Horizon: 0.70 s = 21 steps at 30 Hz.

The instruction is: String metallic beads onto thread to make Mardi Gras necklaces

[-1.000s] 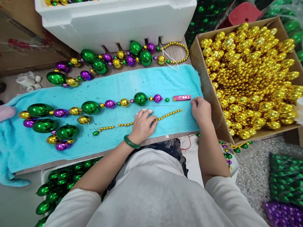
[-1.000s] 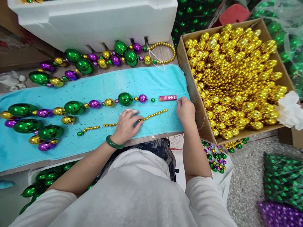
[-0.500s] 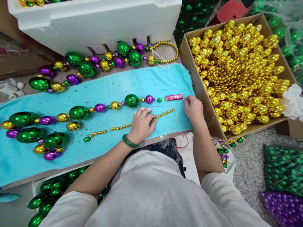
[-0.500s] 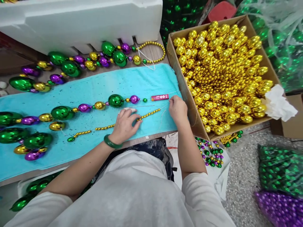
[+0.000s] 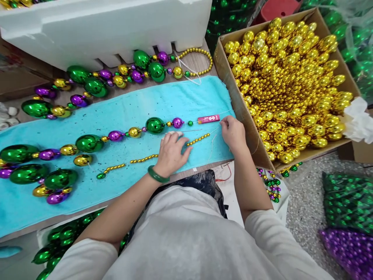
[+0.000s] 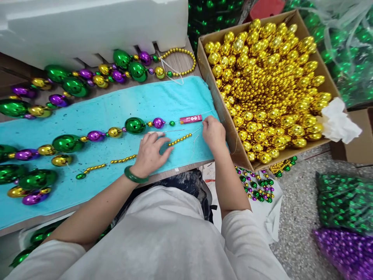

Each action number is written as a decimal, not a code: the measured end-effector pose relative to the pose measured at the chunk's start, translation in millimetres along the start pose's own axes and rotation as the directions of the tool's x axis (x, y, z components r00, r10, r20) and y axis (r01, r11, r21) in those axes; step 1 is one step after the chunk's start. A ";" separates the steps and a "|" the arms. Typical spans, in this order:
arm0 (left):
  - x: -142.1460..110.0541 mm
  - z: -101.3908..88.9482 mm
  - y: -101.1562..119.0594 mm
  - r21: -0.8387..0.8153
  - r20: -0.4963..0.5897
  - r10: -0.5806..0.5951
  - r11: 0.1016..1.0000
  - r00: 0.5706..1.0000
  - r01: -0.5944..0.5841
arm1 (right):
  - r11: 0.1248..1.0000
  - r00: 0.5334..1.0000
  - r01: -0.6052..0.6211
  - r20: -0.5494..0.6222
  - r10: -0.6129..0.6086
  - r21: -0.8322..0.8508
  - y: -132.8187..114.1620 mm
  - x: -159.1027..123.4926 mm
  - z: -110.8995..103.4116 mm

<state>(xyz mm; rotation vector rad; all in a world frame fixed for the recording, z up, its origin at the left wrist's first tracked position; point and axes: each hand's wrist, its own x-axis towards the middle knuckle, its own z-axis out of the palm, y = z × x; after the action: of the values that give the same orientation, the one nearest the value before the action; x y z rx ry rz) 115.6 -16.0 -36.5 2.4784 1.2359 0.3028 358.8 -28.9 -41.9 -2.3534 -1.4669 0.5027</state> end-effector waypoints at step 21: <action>20.0 9.5 20.3 0.055 0.005 0.016 0.998 1.000 -0.016 | 0.999 1.000 0.016 0.015 -0.016 0.030 1.3 -0.1 -0.2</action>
<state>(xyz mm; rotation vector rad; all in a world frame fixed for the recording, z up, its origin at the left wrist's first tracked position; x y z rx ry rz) 145.6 -13.3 -36.4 2.5353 1.2391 0.2707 359.8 -29.6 -42.3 -2.3176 -1.4734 0.5362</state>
